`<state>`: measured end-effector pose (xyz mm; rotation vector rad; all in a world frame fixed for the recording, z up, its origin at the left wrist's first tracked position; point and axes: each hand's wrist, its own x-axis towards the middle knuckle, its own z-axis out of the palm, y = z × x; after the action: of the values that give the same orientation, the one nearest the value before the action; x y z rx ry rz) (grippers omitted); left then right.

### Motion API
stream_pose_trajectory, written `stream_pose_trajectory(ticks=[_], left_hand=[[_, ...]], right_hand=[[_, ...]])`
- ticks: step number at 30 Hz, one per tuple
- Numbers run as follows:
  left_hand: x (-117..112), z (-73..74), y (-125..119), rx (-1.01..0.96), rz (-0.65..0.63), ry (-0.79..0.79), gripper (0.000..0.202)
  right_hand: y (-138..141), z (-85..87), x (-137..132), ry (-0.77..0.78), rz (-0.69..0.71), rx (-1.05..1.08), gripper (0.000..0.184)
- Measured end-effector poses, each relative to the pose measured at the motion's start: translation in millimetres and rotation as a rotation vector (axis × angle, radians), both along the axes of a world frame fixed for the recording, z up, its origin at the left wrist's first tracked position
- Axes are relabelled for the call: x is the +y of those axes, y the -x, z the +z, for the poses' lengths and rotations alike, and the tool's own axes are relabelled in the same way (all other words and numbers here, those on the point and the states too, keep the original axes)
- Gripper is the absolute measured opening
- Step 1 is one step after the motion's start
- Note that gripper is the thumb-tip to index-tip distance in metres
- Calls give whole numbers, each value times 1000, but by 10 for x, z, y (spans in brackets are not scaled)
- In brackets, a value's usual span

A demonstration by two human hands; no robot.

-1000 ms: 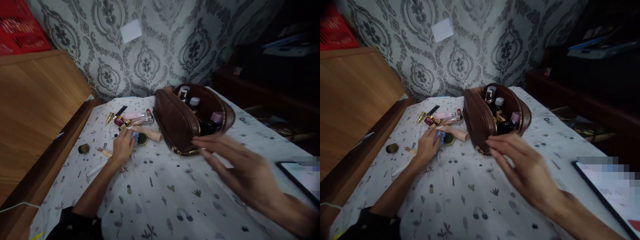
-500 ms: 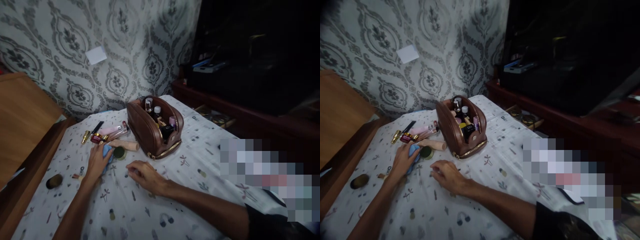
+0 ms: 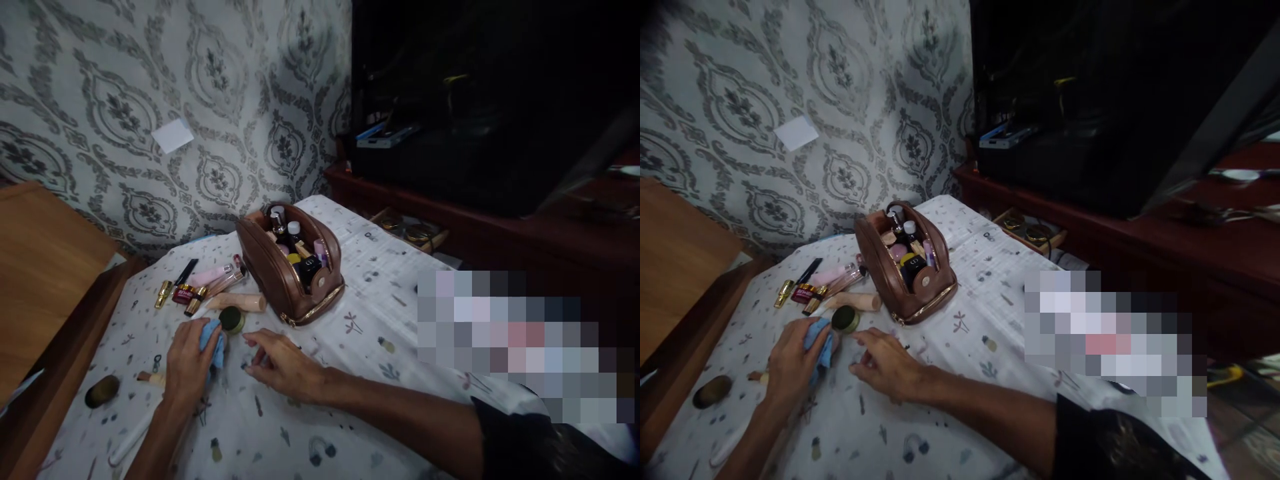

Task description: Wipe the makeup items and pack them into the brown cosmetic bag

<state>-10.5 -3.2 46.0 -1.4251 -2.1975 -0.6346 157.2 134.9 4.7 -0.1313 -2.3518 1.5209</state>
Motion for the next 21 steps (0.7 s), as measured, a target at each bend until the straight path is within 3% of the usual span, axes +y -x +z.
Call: stream_pose_trajectory(ticks=[4, 10, 15, 21], left_hand=[[95, 7, -330, -18, -95, -44, 20], [257, 22, -702, -296, -91, -80, 22], [288, 67, -806, -674, -42, -178, 24], [270, -39, -707, -854, -71, -263, 20]], right_hand=[[16, 0, 5, 29, 24, 37, 60], [49, -29, 87, 245, 38, 54, 36], [45, -4, 184, 467, 135, 53, 38], [68, -53, 204, 627, 196, 41, 49]])
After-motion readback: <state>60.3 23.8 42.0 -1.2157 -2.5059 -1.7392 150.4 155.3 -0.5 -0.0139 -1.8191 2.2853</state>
